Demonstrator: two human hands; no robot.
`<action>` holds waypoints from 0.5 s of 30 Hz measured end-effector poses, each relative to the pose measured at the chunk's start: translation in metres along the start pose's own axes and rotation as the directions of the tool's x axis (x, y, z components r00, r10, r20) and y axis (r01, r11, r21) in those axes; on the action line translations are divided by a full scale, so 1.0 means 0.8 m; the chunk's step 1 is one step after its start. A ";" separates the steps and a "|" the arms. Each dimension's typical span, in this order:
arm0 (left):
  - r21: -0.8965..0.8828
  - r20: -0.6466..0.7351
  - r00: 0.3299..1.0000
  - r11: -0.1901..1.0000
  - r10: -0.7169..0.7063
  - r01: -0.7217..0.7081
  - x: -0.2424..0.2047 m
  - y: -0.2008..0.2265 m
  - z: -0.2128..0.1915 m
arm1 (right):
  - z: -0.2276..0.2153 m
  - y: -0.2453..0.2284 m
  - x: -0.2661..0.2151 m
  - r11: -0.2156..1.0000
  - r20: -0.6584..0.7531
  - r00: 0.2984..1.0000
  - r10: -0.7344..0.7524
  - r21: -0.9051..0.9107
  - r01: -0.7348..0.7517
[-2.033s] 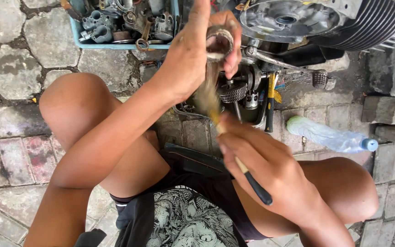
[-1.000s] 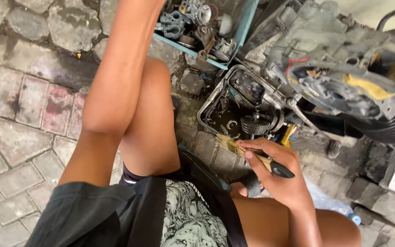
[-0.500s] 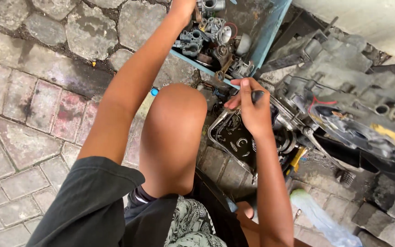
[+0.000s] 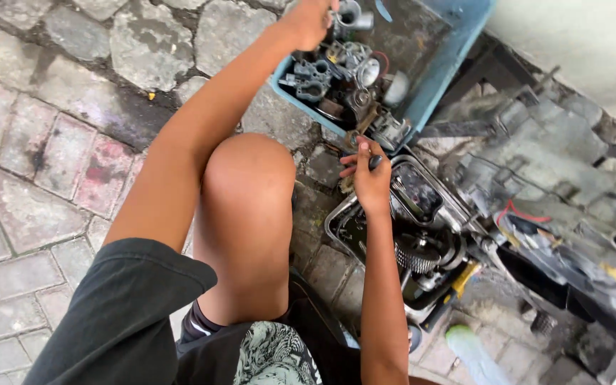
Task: Cleaning motorcycle engine components with a brush and solvent
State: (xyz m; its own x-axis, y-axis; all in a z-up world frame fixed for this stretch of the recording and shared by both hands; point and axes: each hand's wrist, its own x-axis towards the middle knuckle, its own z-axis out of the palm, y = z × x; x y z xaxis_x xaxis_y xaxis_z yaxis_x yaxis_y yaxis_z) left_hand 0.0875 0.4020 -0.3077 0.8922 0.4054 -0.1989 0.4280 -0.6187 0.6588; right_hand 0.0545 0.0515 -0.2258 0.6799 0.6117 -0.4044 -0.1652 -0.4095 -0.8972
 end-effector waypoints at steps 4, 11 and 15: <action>0.175 0.018 0.982 0.966 0.189 -0.189 0.010 -0.036 0.027 | 0.012 -0.026 -0.003 0.969 0.016 0.999 0.044 -0.245 -0.039; 0.931 0.142 0.959 0.297 0.245 -0.213 0.005 -0.069 0.065 | 0.036 0.062 0.022 0.886 0.052 0.991 -0.125 -0.444 0.136; 0.942 0.332 0.941 0.037 0.070 -0.335 -0.013 -0.022 0.052 | 0.047 0.080 0.031 0.918 -0.022 0.995 -0.093 -0.388 0.077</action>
State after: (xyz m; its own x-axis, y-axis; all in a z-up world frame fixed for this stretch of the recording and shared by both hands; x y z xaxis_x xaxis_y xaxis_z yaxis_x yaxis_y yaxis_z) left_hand 0.0765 0.3807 -0.3474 0.9171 0.1149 -0.3816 -0.1471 -0.7924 -0.5920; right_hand 0.0339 0.0655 -0.3002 0.7079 0.6319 -0.3155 0.1778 -0.5918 -0.7862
